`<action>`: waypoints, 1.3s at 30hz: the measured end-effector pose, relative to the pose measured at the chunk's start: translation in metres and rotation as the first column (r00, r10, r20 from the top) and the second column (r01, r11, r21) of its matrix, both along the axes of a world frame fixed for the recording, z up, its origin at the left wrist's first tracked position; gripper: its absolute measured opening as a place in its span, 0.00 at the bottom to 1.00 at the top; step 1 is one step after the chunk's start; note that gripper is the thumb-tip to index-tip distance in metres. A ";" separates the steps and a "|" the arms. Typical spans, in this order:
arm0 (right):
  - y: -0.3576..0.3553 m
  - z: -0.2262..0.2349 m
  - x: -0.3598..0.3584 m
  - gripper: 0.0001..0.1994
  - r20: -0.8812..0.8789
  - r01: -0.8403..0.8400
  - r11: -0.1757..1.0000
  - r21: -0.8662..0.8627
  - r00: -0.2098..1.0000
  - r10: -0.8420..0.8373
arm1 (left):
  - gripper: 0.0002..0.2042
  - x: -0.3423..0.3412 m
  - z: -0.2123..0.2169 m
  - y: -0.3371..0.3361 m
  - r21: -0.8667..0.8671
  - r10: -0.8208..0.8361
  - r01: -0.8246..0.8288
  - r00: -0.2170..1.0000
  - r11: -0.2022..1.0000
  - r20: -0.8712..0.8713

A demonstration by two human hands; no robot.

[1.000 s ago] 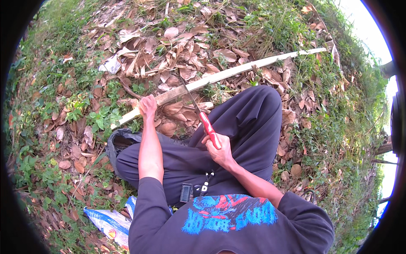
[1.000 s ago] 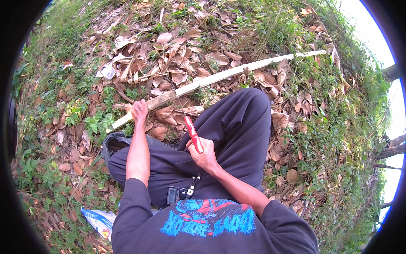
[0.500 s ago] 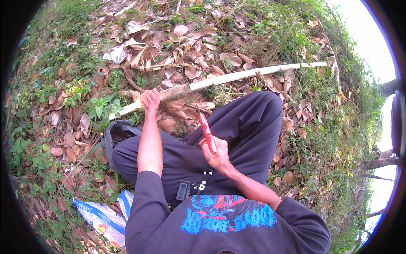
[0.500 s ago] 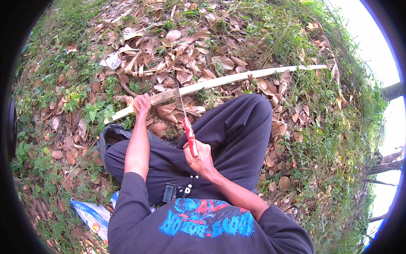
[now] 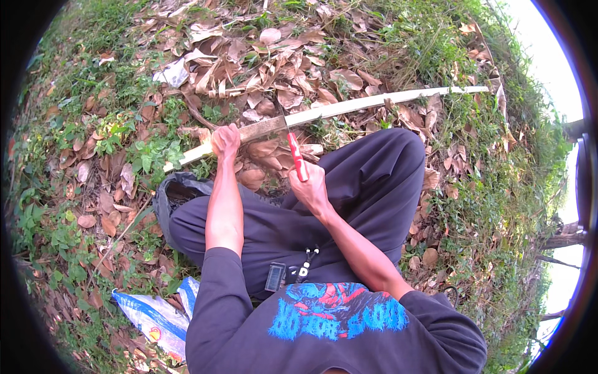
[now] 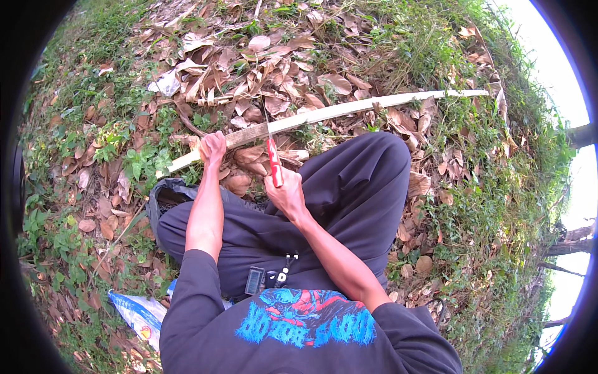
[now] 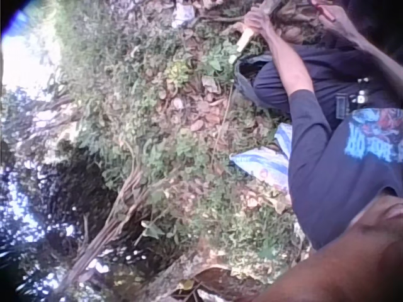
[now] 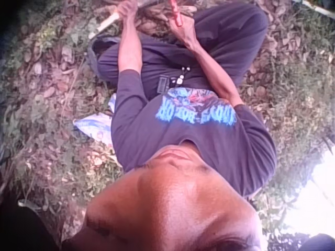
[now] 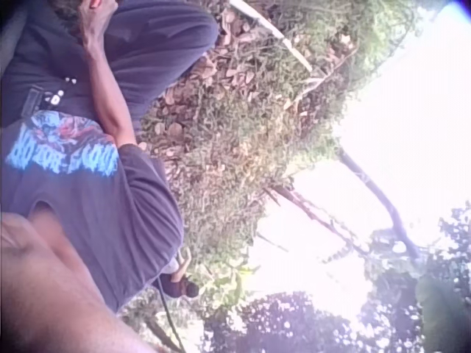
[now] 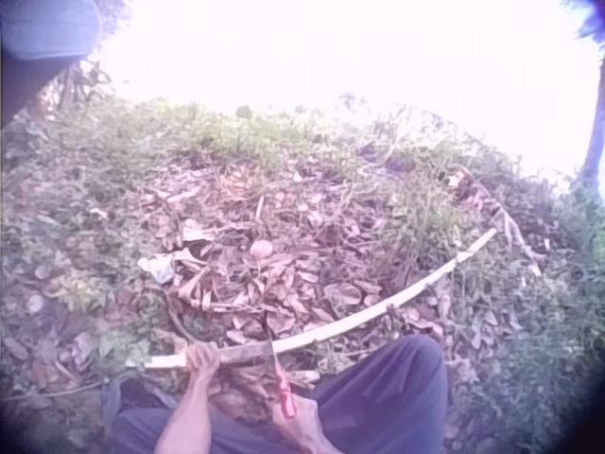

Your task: The person sits on the ground and uses a red hand saw to cut a long, thin piece of light-colored wood. They hold the wood steady with their left hand and saw back and forth with their right hand, gradually cutting through the material.

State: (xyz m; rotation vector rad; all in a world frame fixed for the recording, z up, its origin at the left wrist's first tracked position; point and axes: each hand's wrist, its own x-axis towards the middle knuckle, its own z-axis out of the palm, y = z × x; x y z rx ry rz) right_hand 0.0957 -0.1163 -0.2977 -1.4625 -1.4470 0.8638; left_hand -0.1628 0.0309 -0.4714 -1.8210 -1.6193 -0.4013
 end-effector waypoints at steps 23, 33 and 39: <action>0.008 0.017 0.001 0.09 -0.074 0.041 0.983 -0.177 0.996 -0.054 | 0.07 -0.001 0.005 -0.002 -0.285 0.040 0.013 0.983 0.959 0.180; -0.022 -0.018 0.026 0.06 -0.070 0.000 0.999 -0.047 0.998 -0.003 | 0.18 0.006 0.022 0.003 -0.391 0.146 0.045 0.884 0.919 0.444; -0.011 -0.010 0.024 0.08 -0.219 -0.027 0.975 -0.221 0.975 -0.022 | 0.18 -0.004 0.012 -0.002 -0.330 0.178 -0.017 0.868 0.944 0.463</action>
